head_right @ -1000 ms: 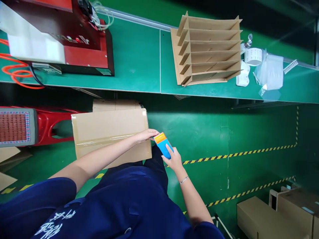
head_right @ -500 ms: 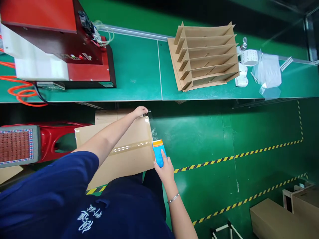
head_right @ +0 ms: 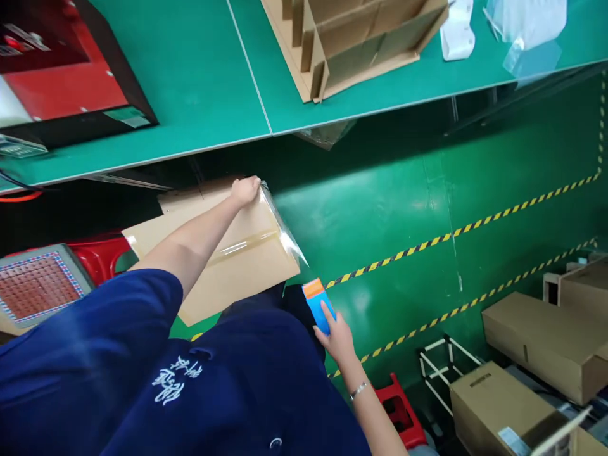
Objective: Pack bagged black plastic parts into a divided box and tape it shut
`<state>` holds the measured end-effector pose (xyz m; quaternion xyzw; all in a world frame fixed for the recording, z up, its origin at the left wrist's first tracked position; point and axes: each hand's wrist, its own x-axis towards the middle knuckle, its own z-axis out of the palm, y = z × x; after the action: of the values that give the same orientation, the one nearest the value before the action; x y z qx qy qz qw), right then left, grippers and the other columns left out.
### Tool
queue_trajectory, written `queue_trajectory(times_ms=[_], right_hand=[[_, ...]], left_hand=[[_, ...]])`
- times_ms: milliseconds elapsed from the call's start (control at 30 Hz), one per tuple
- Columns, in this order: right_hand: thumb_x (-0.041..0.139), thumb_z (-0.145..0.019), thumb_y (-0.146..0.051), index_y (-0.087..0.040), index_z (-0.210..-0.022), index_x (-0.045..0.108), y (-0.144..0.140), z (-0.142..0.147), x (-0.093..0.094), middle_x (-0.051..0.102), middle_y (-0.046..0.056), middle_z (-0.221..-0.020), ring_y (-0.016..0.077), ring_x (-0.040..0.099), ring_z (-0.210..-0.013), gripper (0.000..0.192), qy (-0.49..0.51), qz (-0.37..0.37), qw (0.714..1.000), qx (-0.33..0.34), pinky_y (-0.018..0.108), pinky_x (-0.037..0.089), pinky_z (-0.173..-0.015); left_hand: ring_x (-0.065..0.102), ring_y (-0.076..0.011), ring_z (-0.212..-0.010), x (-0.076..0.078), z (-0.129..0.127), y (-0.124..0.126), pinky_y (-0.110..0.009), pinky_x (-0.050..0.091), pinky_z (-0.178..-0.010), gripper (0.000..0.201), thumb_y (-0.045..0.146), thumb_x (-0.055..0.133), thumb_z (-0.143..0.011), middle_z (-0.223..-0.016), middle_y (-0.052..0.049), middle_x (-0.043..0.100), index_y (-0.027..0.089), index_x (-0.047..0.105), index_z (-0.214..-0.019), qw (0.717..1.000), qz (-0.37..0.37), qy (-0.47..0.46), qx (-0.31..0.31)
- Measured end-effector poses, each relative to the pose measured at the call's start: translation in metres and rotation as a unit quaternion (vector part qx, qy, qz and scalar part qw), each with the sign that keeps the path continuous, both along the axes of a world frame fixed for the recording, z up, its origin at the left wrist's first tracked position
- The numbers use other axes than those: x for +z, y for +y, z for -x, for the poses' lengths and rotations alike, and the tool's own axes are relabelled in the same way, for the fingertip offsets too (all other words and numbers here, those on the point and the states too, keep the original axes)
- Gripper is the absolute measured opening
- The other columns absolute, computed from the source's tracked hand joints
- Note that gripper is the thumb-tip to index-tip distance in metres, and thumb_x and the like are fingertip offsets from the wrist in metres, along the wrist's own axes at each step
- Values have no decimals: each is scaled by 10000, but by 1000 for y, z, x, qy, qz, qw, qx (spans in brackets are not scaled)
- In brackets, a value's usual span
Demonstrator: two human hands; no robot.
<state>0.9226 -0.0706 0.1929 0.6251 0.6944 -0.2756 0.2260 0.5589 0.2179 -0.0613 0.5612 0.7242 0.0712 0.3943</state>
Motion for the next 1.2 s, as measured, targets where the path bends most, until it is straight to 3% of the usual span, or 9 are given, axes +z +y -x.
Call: queue_trajectory(times_ms=[133, 300, 433, 533, 633, 767, 900, 1067, 1200], right_hand=[[572, -919, -357, -252, -1517, 438, -57, -37, 6, 618, 117, -1028, 242, 668, -810, 622, -52, 99, 993, -40, 327, 522, -725], [642, -889, -387, -291, -1557, 354, -24, -7, -70, 637, 141, -1185, 257, 685, -961, 733, -51, 148, 985, -77, 317, 503, -815], [655, -875, -399, -259, -1536, 396, 19, 21, -133, 670, 157, -1196, 277, 689, -1019, 723, -17, 125, 987, -100, 320, 502, -833], [622, -886, -358, -189, -1396, 575, 42, 21, -151, 728, 143, -1066, 274, 708, -966, 539, 21, 114, 985, -131, 307, 519, -792], [598, -902, -350, -155, -1336, 613, 42, -5, -138, 742, 128, -1049, 248, 716, -918, 477, 67, 90, 980, -163, 297, 539, -781], [578, -908, -381, -190, -1544, 351, -5, -54, -89, 642, 139, -1294, 241, 654, -1111, 702, 113, 17, 976, -183, 331, 531, -929], [635, -852, -409, -216, -1515, 410, -68, -71, -45, 625, 120, -1162, 245, 655, -956, 727, 179, -105, 972, -108, 372, 558, -855], [639, -869, -442, -216, -1443, 512, -101, -25, -33, 602, 111, -1038, 234, 630, -845, 631, 180, -223, 958, 5, 359, 563, -745], [610, -896, -448, -215, -1417, 555, -105, 64, -37, 602, 118, -1008, 229, 626, -810, 573, 149, -246, 957, 39, 346, 560, -721]], left_hand=[[468, -285, -1362, 26, -50, -61, -522, 321, -1164, 392, 272, 441, -991, -1460, -172, 527, 132, 573, -1333, 980, -106, -57, -158], [590, -128, -1236, 42, -139, -190, -243, 370, -1109, 300, 230, 550, -842, -1226, -25, 732, 283, 748, -1060, 870, -137, -186, -434], [599, -128, -1241, 33, -169, -237, -248, 376, -1121, 312, 161, 580, -731, -1160, -43, 760, 262, 764, -961, 854, -128, -175, -472], [592, -209, -1265, 37, -178, -245, -401, 404, -1136, 267, 219, 596, -780, -1128, -79, 761, 228, 751, -996, 879, -116, -144, -440], [565, -250, -1304, 53, -188, -250, -449, 380, -1155, 292, 235, 589, -804, -1206, -73, 733, 263, 742, -1050, 909, -98, -147, -378], [518, -280, -1345, 84, -197, -258, -487, 365, -1154, 389, 297, 431, -918, -1343, -120, 651, 216, 675, -1210, 948, -43, -203, -243], [687, -249, -1038, 114, -189, -263, -397, 553, -880, 651, 539, 158, -1007, -1123, -155, 726, 160, 643, -1218, 933, 60, -323, -148], [698, -203, -888, 139, -152, -265, -318, 558, -765, 636, 696, 337, -937, -998, -105, 744, 190, 703, -1061, 870, 123, -459, -134], [654, -166, -748, 130, -89, -267, -301, 546, -706, 422, 578, 526, -930, -824, -55, 710, 202, 697, -845, 873, 140, -455, -105]])
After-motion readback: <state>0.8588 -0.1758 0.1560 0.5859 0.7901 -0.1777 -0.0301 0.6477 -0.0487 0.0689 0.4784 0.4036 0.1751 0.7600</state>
